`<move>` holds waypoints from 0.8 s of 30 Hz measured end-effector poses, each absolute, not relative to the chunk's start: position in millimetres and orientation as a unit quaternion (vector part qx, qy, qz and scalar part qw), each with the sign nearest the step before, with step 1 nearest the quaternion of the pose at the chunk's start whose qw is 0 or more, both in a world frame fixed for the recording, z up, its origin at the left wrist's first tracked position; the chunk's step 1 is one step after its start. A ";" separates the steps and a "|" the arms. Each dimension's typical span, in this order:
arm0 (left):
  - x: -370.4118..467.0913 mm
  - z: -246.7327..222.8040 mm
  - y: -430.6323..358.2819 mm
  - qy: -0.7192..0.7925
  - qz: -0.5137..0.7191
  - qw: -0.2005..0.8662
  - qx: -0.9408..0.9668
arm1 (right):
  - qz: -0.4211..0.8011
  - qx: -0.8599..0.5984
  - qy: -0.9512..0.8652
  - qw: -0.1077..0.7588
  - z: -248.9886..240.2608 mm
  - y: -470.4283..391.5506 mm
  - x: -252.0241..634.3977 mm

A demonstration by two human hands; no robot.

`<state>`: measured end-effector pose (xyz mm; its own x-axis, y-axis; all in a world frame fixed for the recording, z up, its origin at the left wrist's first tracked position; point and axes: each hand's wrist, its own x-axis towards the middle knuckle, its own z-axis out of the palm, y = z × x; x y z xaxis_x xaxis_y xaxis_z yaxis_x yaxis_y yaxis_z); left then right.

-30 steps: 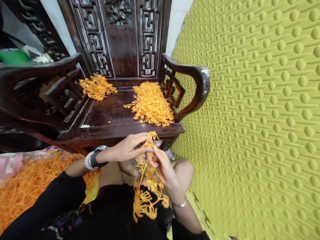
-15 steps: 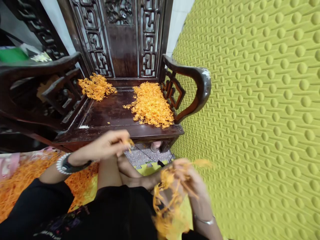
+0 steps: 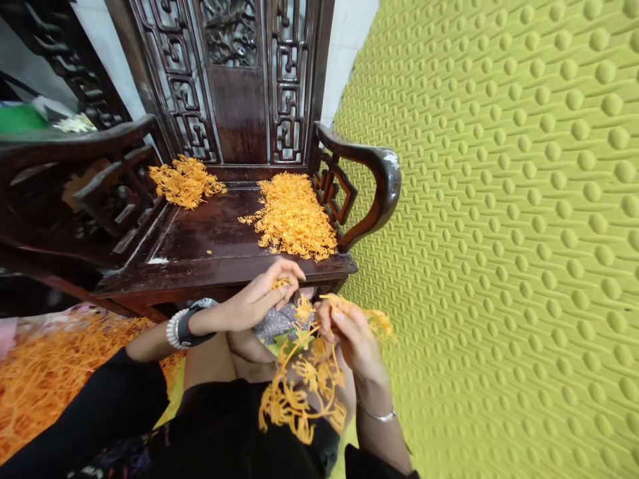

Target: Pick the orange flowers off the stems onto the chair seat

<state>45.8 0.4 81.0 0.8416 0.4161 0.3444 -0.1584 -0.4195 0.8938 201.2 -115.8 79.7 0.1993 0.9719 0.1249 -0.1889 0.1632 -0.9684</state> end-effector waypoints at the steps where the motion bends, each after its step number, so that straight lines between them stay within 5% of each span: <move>1: 44.6 83.4 -0.2 0.082 0.258 0.495 0.826 | 0.458 -0.459 -0.433 0.625 78.9 -115.5 201.1; 7: 44.0 91.0 -2.4 0.035 0.214 0.396 0.892 | 0.443 -0.479 -0.388 0.651 68.8 -115.1 197.2; 15: 44.1 88.1 -11.2 -0.095 0.365 0.246 0.893 | 0.409 -0.352 -0.291 0.790 61.8 -124.0 173.1; 20: 55.8 78.1 -8.3 -0.091 0.403 0.253 0.875 | 0.329 -0.464 -0.282 0.773 72.3 -113.3 181.3; 24: 44.4 64.8 28.2 0.077 0.627 0.308 0.711 | 0.220 -0.504 -0.297 0.781 92.3 -126.7 230.3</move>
